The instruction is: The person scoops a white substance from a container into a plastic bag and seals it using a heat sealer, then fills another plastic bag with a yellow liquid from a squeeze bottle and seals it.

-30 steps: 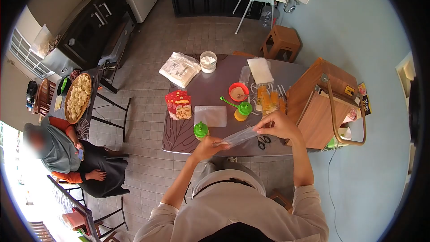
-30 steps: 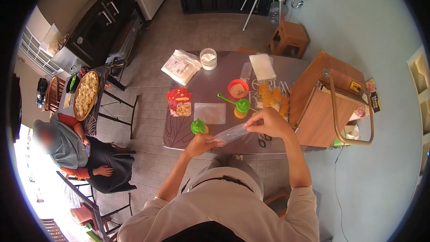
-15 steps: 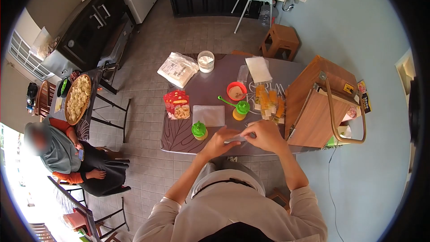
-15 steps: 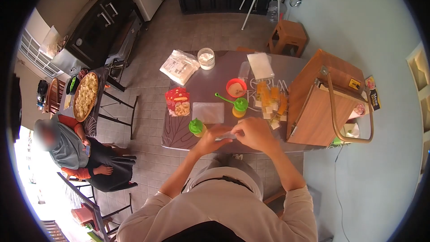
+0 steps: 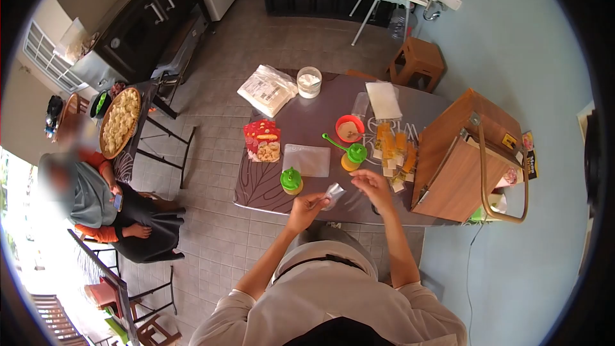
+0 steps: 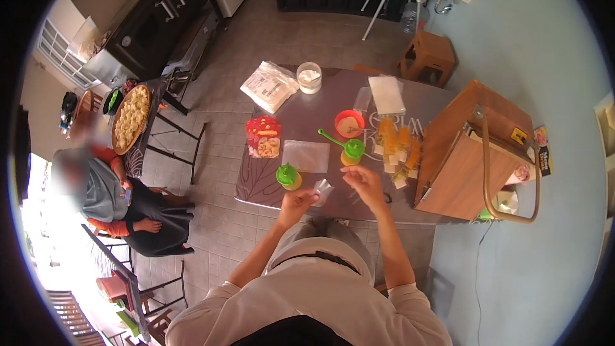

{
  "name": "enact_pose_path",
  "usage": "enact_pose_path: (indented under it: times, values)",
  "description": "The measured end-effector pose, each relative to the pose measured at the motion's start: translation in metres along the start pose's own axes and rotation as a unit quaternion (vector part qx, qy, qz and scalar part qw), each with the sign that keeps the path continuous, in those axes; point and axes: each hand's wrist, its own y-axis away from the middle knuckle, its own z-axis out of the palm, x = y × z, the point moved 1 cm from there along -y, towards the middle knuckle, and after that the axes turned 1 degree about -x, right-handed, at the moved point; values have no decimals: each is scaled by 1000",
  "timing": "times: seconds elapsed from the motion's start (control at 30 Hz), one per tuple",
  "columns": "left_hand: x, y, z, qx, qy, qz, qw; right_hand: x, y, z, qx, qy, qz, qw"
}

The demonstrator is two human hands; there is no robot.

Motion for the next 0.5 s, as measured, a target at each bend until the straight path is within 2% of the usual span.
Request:
enact_pose_path:
  times: [0.03, 0.07, 0.17, 0.23, 0.3, 0.37, 0.4, 0.43, 0.5]
  values:
    - [3, 3, -6, 6, -1, 0, 1000, 23, -8, 8, 41, -5, -18, 999]
    - [7, 5, -12, 33, 5, 7, 999, 55, -20, 19, 16, 77, -46, 996]
    - [7, 13, -30, 101, 18, 16, 995, 103, -46, 85, 31, 122, -33, 992]
    - [18, 20, -40, 136, 51, 35, 989, 117, -65, 124, 132, 197, -244, 940]
    - [19, 27, -48, 155, 44, 39, 986, 118, -77, 147, 127, 181, -257, 941]
    - [17, 30, -51, 169, 41, 40, 984, 117, -86, 158, 126, 169, -265, 941]
    - [17, 31, -50, 170, 44, 46, 983, 120, -90, 160, 71, 85, -164, 980]
    - [18, 32, -50, 171, 48, 51, 983, 124, -93, 161, 16, 0, -58, 998]
    - [19, 34, -51, 166, 39, 38, 985, 119, -86, 155, 48, 23, -95, 994]
